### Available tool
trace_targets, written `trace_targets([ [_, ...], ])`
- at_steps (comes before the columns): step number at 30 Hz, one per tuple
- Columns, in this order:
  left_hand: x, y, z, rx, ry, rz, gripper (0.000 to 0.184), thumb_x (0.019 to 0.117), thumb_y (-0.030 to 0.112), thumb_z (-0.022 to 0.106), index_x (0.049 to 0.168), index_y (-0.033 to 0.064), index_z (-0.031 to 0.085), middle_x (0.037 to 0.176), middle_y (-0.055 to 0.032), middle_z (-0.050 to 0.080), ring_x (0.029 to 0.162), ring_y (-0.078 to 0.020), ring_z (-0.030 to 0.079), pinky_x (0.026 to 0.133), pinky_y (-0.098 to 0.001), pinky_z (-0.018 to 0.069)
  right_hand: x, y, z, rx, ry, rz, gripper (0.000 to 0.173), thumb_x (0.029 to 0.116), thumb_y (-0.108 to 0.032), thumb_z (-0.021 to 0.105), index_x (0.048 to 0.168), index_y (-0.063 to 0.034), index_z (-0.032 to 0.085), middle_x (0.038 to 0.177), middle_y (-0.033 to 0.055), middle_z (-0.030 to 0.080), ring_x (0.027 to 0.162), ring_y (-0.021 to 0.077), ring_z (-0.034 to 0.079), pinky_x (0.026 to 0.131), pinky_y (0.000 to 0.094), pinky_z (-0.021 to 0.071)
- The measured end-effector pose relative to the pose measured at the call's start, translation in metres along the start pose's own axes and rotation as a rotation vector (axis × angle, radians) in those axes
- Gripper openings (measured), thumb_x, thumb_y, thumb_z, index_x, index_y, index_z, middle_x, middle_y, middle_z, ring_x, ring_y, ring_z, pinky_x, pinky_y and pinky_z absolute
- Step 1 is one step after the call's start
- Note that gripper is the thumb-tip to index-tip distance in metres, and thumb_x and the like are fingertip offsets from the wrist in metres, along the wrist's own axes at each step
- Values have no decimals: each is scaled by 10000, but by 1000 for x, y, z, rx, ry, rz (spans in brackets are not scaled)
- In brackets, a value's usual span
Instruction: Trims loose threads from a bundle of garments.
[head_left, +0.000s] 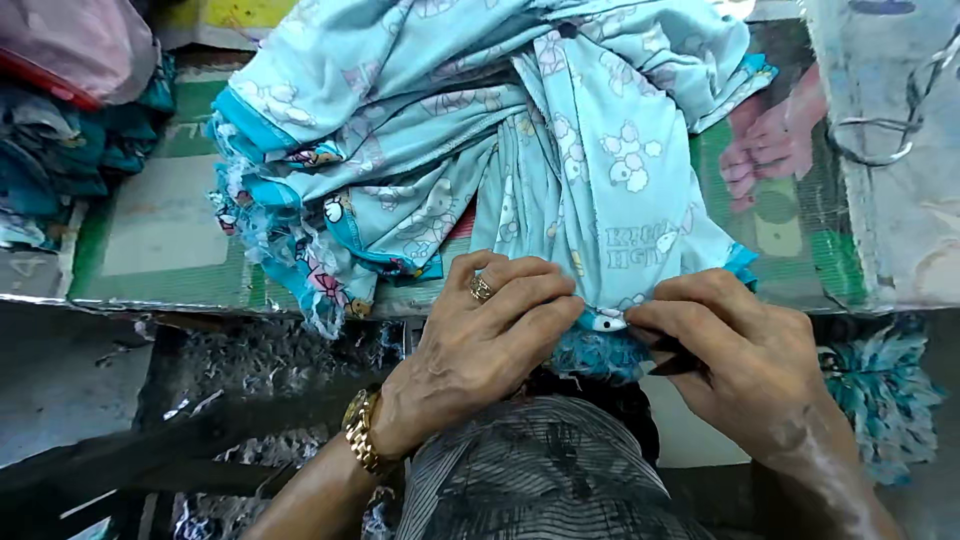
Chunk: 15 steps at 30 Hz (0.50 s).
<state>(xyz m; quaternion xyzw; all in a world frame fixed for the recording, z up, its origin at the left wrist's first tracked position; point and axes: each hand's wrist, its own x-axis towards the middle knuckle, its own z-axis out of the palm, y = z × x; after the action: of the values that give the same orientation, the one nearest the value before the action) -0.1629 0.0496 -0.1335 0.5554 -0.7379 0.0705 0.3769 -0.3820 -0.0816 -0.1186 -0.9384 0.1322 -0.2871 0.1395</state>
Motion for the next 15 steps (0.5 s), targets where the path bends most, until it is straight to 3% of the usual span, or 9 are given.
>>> trace_targets([
  [4,9,0,1,-63,41,5,71,965,109,660,996,95,722,1198,-74,707,1227,-212,603,1063,-418,431,2,3,-3,146,31,32,118,1018,-178,618,1001,-112,713,973,62,659,781,55,595,635,164,447],
  [7,26,3,0,-327,87,-41,68,967,136,616,916,105,648,1196,-26,697,1290,-180,560,1111,-384,425,6,6,-8,329,42,64,140,1048,-197,574,1017,-100,670,989,16,654,827,-18,587,690,99,455],
  [8,33,4,0,-462,92,-76,71,969,142,608,919,98,634,1124,-13,722,1235,-152,602,1097,-384,448,8,7,-10,440,40,84,146,1058,-203,567,1018,-95,656,988,-6,659,852,-44,599,716,77,478],
  [10,44,7,-3,-717,62,-199,38,960,117,615,970,81,619,948,4,726,992,-79,683,1016,-348,513,10,9,-14,683,28,139,124,1051,-193,576,1005,-95,635,945,-40,643,826,-61,591,703,73,491],
  [11,50,8,-4,-802,31,-282,50,946,84,614,995,80,615,892,16,706,880,-52,683,911,-280,559,11,11,-15,775,27,165,107,1044,-189,586,998,-104,631,923,-55,632,795,-65,578,677,73,482],
  [13,62,12,-8,-952,-19,-449,115,958,30,596,1053,96,595,800,28,673,716,-24,650,688,-177,559,13,14,-17,844,45,201,75,1028,-173,601,994,-117,636,898,-70,625,753,-65,568,640,73,477],
  [15,71,18,-11,-992,-38,-553,170,969,1,576,1106,103,581,742,18,672,649,-21,640,613,-147,532,12,12,-18,754,102,243,56,1014,-174,611,998,-128,640,909,-79,620,753,-69,565,639,70,479],
])
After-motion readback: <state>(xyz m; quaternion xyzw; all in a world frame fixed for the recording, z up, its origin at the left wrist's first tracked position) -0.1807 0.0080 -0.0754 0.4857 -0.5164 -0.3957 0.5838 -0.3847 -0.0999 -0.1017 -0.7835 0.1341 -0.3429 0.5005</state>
